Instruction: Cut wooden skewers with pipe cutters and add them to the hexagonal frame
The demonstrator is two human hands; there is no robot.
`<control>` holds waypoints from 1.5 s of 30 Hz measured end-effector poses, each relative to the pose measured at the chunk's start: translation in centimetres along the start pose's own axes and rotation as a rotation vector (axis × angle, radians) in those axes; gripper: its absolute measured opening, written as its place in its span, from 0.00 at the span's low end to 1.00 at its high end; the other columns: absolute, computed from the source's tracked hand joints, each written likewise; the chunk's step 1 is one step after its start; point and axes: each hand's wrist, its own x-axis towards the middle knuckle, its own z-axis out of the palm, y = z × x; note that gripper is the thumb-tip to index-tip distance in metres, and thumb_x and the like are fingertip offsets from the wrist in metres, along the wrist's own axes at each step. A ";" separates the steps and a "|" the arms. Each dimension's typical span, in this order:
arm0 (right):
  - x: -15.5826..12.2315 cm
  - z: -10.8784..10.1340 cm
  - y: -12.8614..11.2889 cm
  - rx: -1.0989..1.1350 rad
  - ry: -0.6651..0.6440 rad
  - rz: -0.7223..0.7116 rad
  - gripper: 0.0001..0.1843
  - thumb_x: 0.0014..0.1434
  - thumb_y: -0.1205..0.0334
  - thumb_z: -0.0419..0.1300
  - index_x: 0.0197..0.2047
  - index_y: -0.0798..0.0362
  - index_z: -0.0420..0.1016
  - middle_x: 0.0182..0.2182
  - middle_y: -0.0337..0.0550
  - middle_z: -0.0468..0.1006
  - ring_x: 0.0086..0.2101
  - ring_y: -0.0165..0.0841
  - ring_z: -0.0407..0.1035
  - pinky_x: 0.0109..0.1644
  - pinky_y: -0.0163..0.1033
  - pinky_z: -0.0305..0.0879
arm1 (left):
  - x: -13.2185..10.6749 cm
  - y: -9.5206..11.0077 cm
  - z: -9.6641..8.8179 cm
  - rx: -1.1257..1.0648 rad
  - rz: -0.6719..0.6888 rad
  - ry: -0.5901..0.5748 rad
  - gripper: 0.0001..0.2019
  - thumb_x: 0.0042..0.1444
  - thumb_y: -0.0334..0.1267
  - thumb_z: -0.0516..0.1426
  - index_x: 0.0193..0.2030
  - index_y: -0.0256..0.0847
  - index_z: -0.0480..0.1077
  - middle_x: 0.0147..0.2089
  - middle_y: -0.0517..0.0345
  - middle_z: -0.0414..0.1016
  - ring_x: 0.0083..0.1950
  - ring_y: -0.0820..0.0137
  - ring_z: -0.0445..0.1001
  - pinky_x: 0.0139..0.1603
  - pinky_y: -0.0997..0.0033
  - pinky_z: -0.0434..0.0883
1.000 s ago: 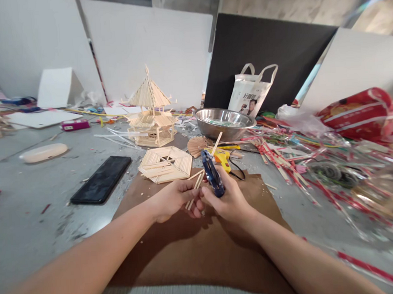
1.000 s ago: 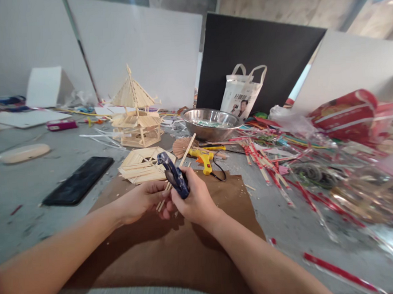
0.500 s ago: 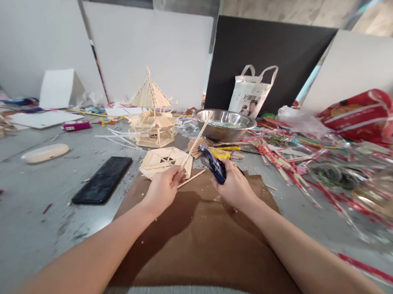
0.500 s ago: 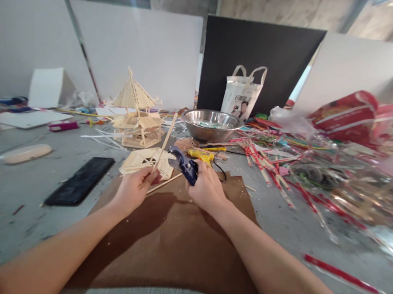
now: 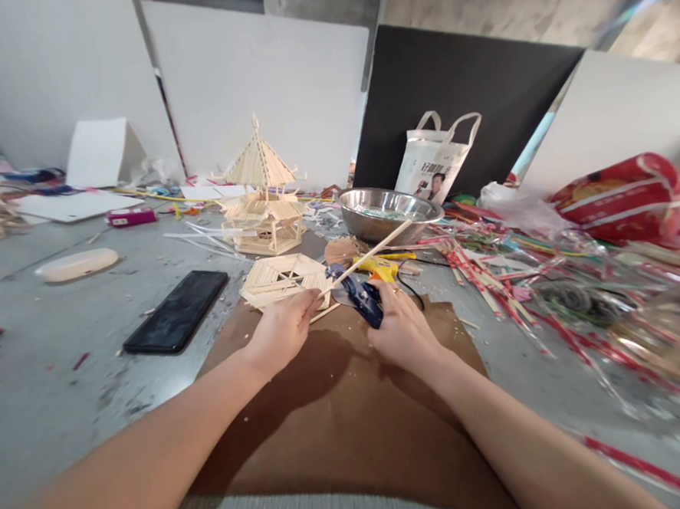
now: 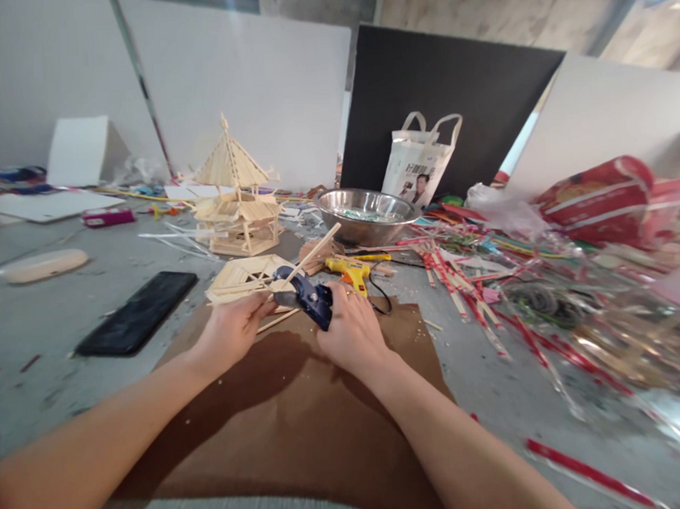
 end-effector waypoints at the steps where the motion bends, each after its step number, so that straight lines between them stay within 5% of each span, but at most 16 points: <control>1: -0.1 0.0 -0.1 0.001 -0.007 -0.008 0.27 0.41 0.63 0.52 0.47 0.57 0.57 0.39 0.50 0.68 0.40 0.39 0.62 0.43 0.41 0.55 | 0.0 0.0 0.1 0.003 0.007 0.003 0.11 0.55 0.35 0.45 0.36 0.36 0.66 0.30 0.54 0.72 0.32 0.71 0.70 0.33 0.76 0.64; 22: -0.4 -0.6 -0.9 -0.030 -0.081 0.042 0.22 0.42 0.62 0.52 0.44 0.54 0.60 0.36 0.46 0.71 0.37 0.37 0.64 0.40 0.38 0.54 | -0.3 -0.3 0.3 0.019 0.054 -0.104 0.10 0.53 0.30 0.45 0.36 0.36 0.66 0.37 0.49 0.71 0.42 0.65 0.68 0.41 0.68 0.64; 45: 0.1 -1.0 -1.1 -0.186 -0.235 0.121 0.18 0.45 0.58 0.51 0.41 0.51 0.64 0.28 0.44 0.74 0.28 0.38 0.68 0.29 0.37 0.56 | -0.2 0.5 0.1 0.136 0.028 -0.136 0.12 0.55 0.35 0.43 0.36 0.37 0.67 0.30 0.51 0.71 0.37 0.67 0.69 0.38 0.70 0.64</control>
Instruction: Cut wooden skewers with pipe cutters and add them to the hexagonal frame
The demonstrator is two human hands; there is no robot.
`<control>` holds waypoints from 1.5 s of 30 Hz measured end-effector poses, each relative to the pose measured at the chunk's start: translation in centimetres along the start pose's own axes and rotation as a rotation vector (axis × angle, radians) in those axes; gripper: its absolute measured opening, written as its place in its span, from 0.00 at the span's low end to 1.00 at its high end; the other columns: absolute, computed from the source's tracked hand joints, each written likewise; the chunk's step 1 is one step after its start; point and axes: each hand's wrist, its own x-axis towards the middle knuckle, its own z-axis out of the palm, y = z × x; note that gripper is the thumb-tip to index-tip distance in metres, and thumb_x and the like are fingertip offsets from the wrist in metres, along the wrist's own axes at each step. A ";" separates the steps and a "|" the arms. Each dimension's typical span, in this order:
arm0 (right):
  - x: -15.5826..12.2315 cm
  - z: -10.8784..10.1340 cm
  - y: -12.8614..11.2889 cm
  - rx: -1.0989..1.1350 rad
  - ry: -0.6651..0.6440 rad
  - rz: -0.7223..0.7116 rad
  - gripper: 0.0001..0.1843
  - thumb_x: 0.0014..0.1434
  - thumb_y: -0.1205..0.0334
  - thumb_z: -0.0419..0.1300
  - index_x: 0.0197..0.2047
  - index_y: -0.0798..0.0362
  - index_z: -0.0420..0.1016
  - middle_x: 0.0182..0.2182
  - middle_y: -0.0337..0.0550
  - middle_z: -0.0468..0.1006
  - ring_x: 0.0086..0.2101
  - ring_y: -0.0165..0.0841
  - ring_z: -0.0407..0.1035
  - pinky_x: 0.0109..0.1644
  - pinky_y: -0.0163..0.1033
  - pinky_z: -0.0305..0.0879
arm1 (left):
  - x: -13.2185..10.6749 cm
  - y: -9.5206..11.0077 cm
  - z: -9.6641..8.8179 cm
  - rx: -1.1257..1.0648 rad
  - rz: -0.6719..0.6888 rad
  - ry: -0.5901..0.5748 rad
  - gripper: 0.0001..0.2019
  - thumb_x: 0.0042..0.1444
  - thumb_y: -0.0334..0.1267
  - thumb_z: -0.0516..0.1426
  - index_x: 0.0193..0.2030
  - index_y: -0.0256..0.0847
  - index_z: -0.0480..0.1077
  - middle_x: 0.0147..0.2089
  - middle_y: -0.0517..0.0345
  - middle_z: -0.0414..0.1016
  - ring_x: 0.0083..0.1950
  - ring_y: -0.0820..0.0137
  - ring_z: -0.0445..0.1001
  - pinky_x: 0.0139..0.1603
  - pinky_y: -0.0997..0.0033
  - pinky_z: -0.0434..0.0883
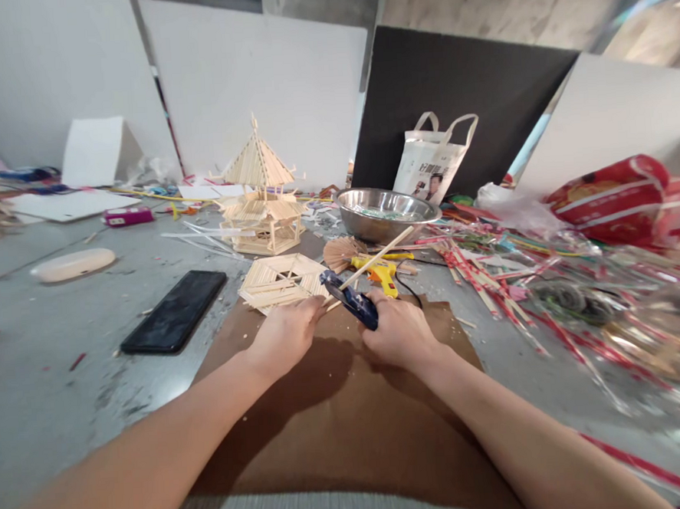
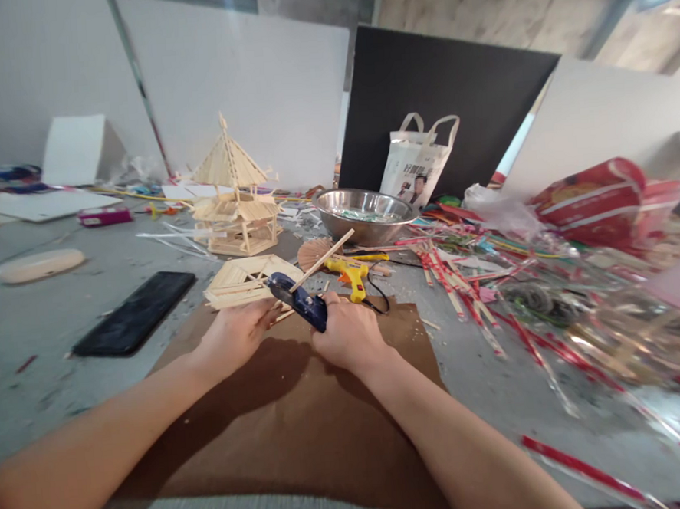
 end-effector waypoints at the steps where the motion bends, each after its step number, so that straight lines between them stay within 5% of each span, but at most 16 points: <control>1: 0.0 -0.1 0.0 0.004 -0.002 -0.001 0.18 0.45 0.58 0.51 0.41 0.51 0.64 0.28 0.44 0.74 0.28 0.38 0.68 0.29 0.37 0.56 | 0.0 0.1 0.0 0.004 -0.001 -0.001 0.12 0.55 0.35 0.43 0.36 0.37 0.67 0.30 0.51 0.71 0.36 0.67 0.69 0.38 0.71 0.64; 25: 0.3 0.0 0.3 -0.031 -0.027 -0.020 0.16 0.44 0.55 0.51 0.37 0.51 0.67 0.26 0.45 0.74 0.27 0.38 0.68 0.28 0.38 0.56 | 0.1 -0.2 0.4 -0.076 -0.064 -0.082 0.10 0.51 0.30 0.44 0.30 0.37 0.65 0.26 0.54 0.71 0.30 0.68 0.69 0.31 0.73 0.62; 37: -0.2 -0.6 0.0 -0.005 -0.067 0.019 0.17 0.44 0.56 0.50 0.38 0.52 0.65 0.28 0.46 0.74 0.29 0.40 0.68 0.30 0.38 0.56 | 0.2 0.2 0.5 -0.225 -0.139 -0.120 0.10 0.54 0.35 0.42 0.26 0.38 0.60 0.24 0.58 0.68 0.26 0.72 0.67 0.27 0.77 0.59; 45: 1.3 -1.0 0.4 0.202 -0.278 0.012 0.12 0.44 0.56 0.51 0.26 0.55 0.68 0.22 0.46 0.72 0.26 0.35 0.67 0.26 0.34 0.56 | 0.3 0.0 0.3 -0.085 -0.153 -0.139 0.14 0.56 0.40 0.40 0.26 0.39 0.60 0.22 0.59 0.65 0.25 0.72 0.64 0.25 0.76 0.56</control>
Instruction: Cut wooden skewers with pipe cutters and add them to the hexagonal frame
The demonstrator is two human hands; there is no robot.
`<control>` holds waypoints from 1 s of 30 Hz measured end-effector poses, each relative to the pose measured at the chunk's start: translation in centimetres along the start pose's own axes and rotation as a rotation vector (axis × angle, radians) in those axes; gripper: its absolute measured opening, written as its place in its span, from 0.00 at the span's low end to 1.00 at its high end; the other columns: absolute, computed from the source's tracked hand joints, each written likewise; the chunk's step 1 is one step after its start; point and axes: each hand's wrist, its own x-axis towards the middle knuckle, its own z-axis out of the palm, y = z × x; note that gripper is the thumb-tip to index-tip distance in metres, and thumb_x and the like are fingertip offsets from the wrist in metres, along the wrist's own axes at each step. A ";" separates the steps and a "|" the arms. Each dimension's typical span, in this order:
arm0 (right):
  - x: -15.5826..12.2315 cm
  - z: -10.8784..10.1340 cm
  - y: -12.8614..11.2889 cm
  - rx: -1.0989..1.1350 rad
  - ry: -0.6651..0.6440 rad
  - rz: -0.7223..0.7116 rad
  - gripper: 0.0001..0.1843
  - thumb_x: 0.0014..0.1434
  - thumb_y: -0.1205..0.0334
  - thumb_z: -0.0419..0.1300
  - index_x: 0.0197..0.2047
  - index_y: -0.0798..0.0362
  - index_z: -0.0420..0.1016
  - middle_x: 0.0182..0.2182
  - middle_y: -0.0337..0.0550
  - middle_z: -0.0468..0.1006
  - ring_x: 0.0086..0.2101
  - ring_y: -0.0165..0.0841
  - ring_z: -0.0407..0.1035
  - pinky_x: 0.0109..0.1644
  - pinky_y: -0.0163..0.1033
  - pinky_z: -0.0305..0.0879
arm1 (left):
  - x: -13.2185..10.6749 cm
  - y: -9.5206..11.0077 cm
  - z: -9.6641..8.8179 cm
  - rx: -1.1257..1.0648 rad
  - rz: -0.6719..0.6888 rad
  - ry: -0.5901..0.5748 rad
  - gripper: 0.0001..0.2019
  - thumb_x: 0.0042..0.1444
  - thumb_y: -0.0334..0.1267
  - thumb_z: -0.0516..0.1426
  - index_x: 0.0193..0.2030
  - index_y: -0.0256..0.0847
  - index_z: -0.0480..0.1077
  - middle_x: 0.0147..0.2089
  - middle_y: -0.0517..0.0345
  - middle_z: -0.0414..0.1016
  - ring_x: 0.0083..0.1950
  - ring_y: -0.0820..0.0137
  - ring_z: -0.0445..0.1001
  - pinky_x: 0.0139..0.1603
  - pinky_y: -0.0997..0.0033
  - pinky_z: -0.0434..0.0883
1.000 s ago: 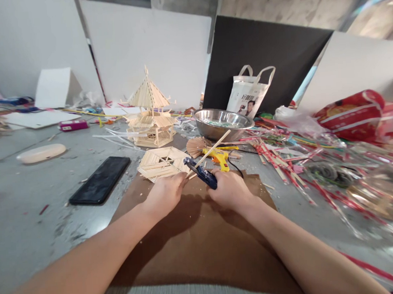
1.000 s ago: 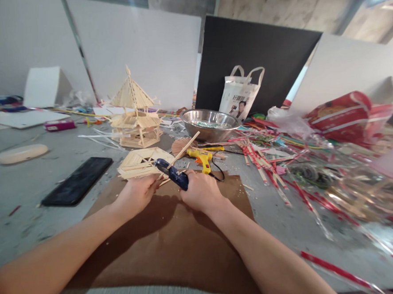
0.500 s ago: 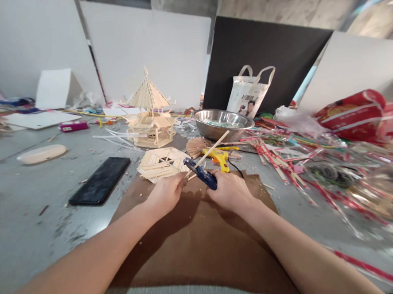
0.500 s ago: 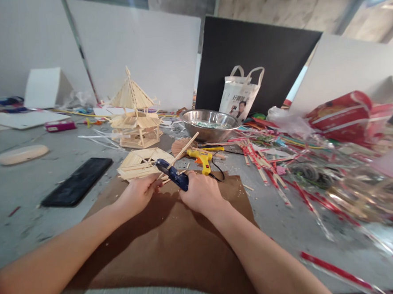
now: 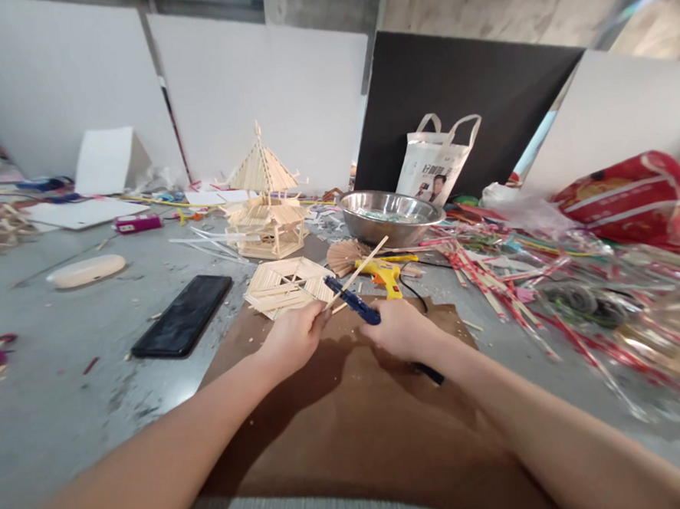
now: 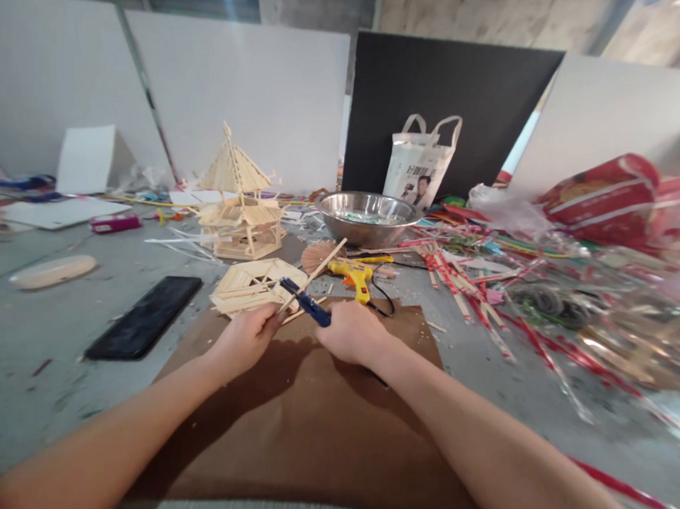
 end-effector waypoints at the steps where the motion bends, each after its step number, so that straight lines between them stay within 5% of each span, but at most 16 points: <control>1: 0.1 -0.1 0.0 0.060 -0.076 0.011 0.11 0.44 0.57 0.51 0.23 0.56 0.68 0.21 0.46 0.72 0.24 0.34 0.67 0.25 0.33 0.56 | 0.0 0.0 0.0 0.034 -0.004 -0.017 0.16 0.56 0.41 0.39 0.25 0.39 0.60 0.22 0.59 0.66 0.25 0.72 0.65 0.25 0.76 0.56; 5: 0.0 0.4 0.3 0.382 -0.412 0.175 0.11 0.43 0.61 0.50 0.14 0.57 0.62 0.14 0.44 0.68 0.17 0.29 0.64 0.22 0.31 0.59 | -0.1 0.2 0.0 0.177 0.000 -0.121 0.18 0.56 0.43 0.38 0.26 0.39 0.63 0.24 0.57 0.68 0.27 0.70 0.67 0.26 0.74 0.58; 8: -0.3 1.3 0.5 0.560 -0.519 0.301 0.08 0.41 0.64 0.50 0.14 0.56 0.61 0.10 0.39 0.65 0.12 0.28 0.61 0.17 0.31 0.58 | -0.4 0.5 0.2 0.232 0.007 -0.184 0.18 0.56 0.42 0.38 0.27 0.39 0.64 0.27 0.55 0.70 0.29 0.68 0.69 0.27 0.73 0.59; 30: -0.5 1.6 -0.3 0.470 -0.437 0.325 0.08 0.41 0.64 0.51 0.15 0.57 0.62 0.09 0.37 0.64 0.10 0.26 0.59 0.15 0.30 0.58 | -0.7 0.2 0.8 0.283 -0.027 -0.255 0.18 0.56 0.41 0.38 0.32 0.37 0.66 0.33 0.48 0.72 0.35 0.64 0.71 0.35 0.68 0.66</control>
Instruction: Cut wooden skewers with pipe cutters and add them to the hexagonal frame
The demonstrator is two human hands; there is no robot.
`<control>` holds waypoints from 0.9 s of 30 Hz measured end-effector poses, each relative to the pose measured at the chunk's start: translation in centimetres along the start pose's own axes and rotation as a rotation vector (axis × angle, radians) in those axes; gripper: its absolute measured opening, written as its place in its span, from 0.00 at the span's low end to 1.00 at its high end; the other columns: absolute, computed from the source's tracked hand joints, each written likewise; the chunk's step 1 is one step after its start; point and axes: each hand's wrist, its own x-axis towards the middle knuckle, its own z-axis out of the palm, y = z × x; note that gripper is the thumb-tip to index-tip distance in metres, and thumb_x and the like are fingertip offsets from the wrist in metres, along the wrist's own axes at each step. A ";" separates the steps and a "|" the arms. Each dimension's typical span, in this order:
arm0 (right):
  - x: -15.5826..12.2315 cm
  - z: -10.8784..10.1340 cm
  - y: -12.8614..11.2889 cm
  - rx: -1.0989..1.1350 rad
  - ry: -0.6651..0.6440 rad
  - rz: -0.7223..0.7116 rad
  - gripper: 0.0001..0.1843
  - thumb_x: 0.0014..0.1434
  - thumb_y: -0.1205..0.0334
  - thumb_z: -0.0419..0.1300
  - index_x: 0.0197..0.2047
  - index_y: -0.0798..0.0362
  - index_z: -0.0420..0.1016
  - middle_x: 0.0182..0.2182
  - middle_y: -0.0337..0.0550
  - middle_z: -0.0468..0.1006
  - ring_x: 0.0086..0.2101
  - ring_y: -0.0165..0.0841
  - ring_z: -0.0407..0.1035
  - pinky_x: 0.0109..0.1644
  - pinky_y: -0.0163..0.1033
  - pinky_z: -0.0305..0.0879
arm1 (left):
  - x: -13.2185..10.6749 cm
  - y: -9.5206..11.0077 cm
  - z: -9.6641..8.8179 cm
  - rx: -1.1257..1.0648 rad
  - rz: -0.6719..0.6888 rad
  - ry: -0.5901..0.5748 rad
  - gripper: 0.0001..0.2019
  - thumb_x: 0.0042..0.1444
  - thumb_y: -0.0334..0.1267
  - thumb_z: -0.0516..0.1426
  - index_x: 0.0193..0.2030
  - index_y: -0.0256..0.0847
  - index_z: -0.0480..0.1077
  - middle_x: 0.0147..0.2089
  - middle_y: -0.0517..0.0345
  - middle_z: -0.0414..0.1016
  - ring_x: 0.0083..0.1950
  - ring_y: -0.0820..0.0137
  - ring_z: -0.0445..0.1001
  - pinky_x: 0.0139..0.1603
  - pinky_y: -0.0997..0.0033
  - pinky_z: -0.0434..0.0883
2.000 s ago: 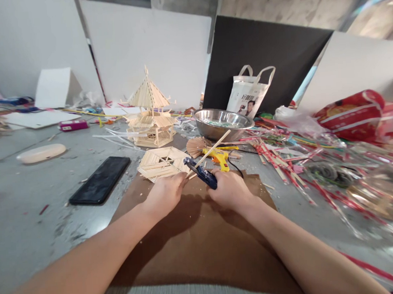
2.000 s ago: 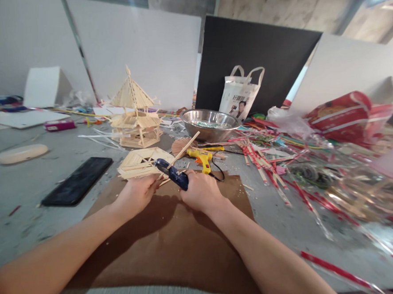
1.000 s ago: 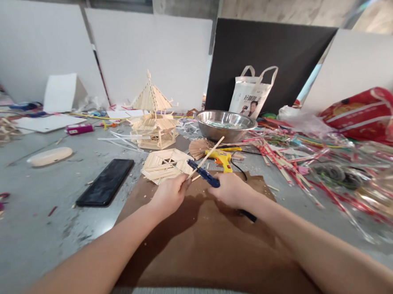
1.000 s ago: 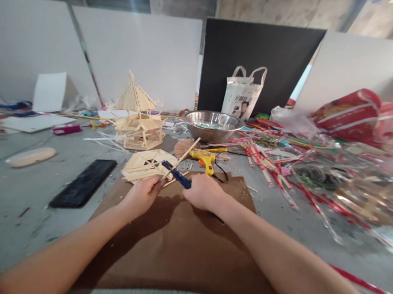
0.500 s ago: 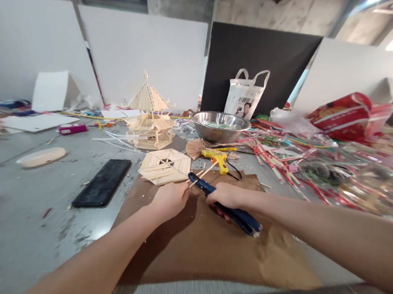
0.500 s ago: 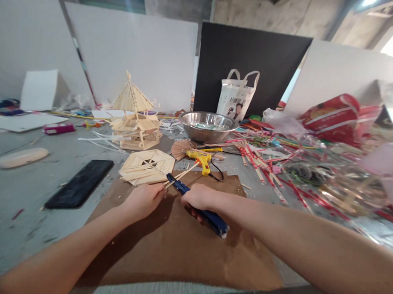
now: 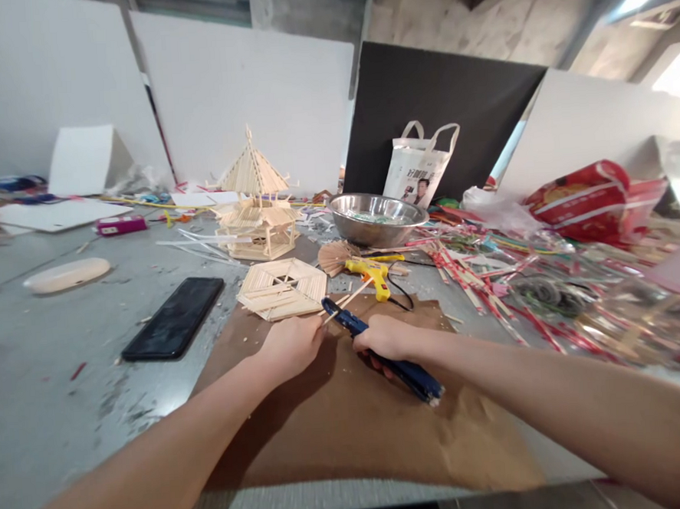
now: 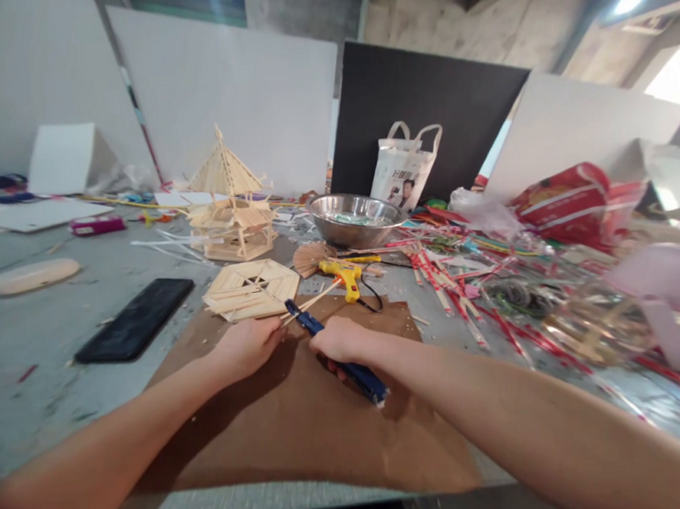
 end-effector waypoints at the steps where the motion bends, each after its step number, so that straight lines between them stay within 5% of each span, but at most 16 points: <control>1: -0.1 0.0 -0.1 -0.003 0.000 0.000 0.08 0.41 0.64 0.51 0.15 0.57 0.62 0.08 0.37 0.64 0.10 0.26 0.59 0.15 0.30 0.59 | 0.0 0.0 0.0 0.001 0.001 0.002 0.19 0.56 0.41 0.38 0.32 0.37 0.66 0.33 0.48 0.72 0.35 0.64 0.71 0.34 0.67 0.66; 21: -0.7 0.0 -0.1 -0.076 0.029 -0.015 0.09 0.41 0.64 0.50 0.14 0.57 0.63 0.11 0.39 0.66 0.11 0.27 0.61 0.18 0.31 0.60 | -0.2 0.3 -0.3 0.029 0.018 0.028 0.19 0.56 0.42 0.37 0.33 0.38 0.66 0.32 0.48 0.72 0.34 0.62 0.71 0.31 0.67 0.64; 27: -0.5 -0.2 0.1 0.060 -0.034 -0.010 0.07 0.41 0.65 0.50 0.15 0.57 0.61 0.09 0.37 0.64 0.12 0.27 0.62 0.18 0.30 0.61 | -0.2 0.4 -0.3 -0.011 -0.009 0.028 0.17 0.56 0.42 0.37 0.35 0.39 0.64 0.33 0.49 0.72 0.35 0.64 0.71 0.31 0.69 0.64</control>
